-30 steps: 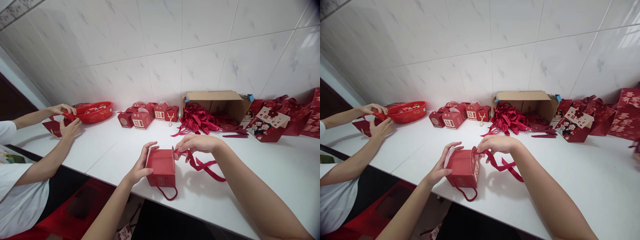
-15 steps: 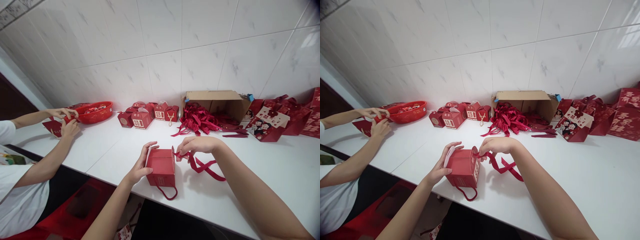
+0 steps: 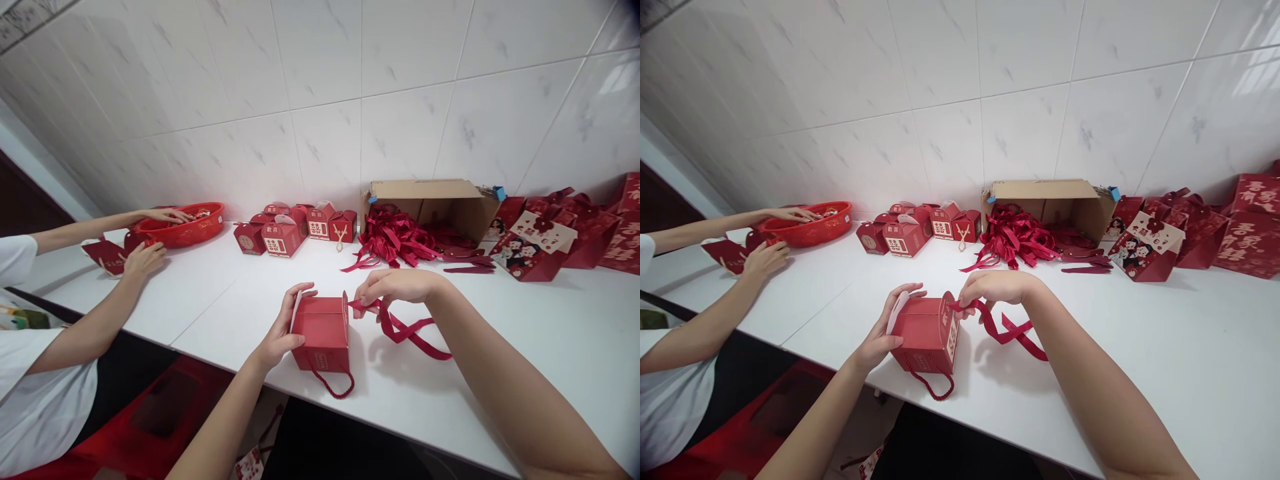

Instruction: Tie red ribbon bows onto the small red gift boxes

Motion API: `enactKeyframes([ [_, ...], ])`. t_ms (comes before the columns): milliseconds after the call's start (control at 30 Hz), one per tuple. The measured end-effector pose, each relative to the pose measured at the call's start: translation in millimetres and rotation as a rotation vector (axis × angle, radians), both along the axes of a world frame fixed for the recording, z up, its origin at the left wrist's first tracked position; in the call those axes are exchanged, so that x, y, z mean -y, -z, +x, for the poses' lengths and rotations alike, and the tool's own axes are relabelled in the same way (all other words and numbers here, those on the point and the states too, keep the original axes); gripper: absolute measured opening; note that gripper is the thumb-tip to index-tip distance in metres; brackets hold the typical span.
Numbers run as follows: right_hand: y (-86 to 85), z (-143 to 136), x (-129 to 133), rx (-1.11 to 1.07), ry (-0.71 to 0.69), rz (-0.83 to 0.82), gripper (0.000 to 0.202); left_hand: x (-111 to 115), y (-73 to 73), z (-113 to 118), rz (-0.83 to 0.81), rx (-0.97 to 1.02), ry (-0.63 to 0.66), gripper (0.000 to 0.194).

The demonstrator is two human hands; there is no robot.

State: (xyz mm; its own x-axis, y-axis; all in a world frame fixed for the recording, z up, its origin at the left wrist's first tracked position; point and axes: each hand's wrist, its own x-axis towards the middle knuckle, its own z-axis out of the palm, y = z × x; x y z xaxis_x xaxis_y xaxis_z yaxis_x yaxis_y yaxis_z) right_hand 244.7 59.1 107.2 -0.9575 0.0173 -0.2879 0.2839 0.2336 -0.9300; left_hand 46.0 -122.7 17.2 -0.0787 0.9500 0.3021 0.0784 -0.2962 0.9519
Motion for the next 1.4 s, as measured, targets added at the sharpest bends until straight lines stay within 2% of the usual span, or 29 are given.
enactKeyframes([
  [333,1.5,-5,3,0.007,-0.032,-0.011,0.021,-5,3.4,6,0.021,-0.026,0.005,0.075],
  [433,1.9,-4,1,-0.003,-0.020,0.007,0.020,-4,-0.3,6,0.037,-0.122,-0.006,0.077],
  [533,1.9,-3,-1,-0.019,-0.025,0.019,0.021,-1,-15.0,12,0.107,-0.371,-0.123,0.072],
  [633,1.3,-2,-2,-0.045,-0.039,-0.041,0.021,0,-37.0,27,0.130,-0.664,-0.318,0.042],
  [700,0.9,-1,-2,-0.057,-0.038,-0.064,0.021,-2,-50.8,39,0.116,-0.835,-0.400,0.024],
  [800,1.1,-2,0,-0.037,-0.015,-0.021,0.020,-8,-64.6,52,0.077,-1.013,-0.406,0.019],
  [900,2.2,-4,2,-0.016,-0.007,0.025,0.019,-14,-70.2,56,0.027,-1.082,-0.397,0.020],
  [1067,1.7,-6,7,-0.034,-0.029,0.094,0.023,-18,-70.3,55,-0.013,-1.002,-0.381,0.016],
  [1167,-1.2,-2,8,-0.046,-0.030,0.304,0.030,-19,-70.2,52,-0.020,-0.890,-0.368,0.012],
  [1233,-4.1,4,7,-0.033,0.029,0.474,0.035,-20,-72.5,49,-0.038,-0.765,-0.368,0.012],
  [1300,-7.6,8,7,-0.063,0.132,0.563,0.040,-20,-77.8,44,-0.055,-0.608,-0.369,0.015],
  [1400,-12.1,7,15,-0.215,0.263,0.464,0.043,-19,-90.8,35,-0.028,-0.388,-0.357,0.018],
])
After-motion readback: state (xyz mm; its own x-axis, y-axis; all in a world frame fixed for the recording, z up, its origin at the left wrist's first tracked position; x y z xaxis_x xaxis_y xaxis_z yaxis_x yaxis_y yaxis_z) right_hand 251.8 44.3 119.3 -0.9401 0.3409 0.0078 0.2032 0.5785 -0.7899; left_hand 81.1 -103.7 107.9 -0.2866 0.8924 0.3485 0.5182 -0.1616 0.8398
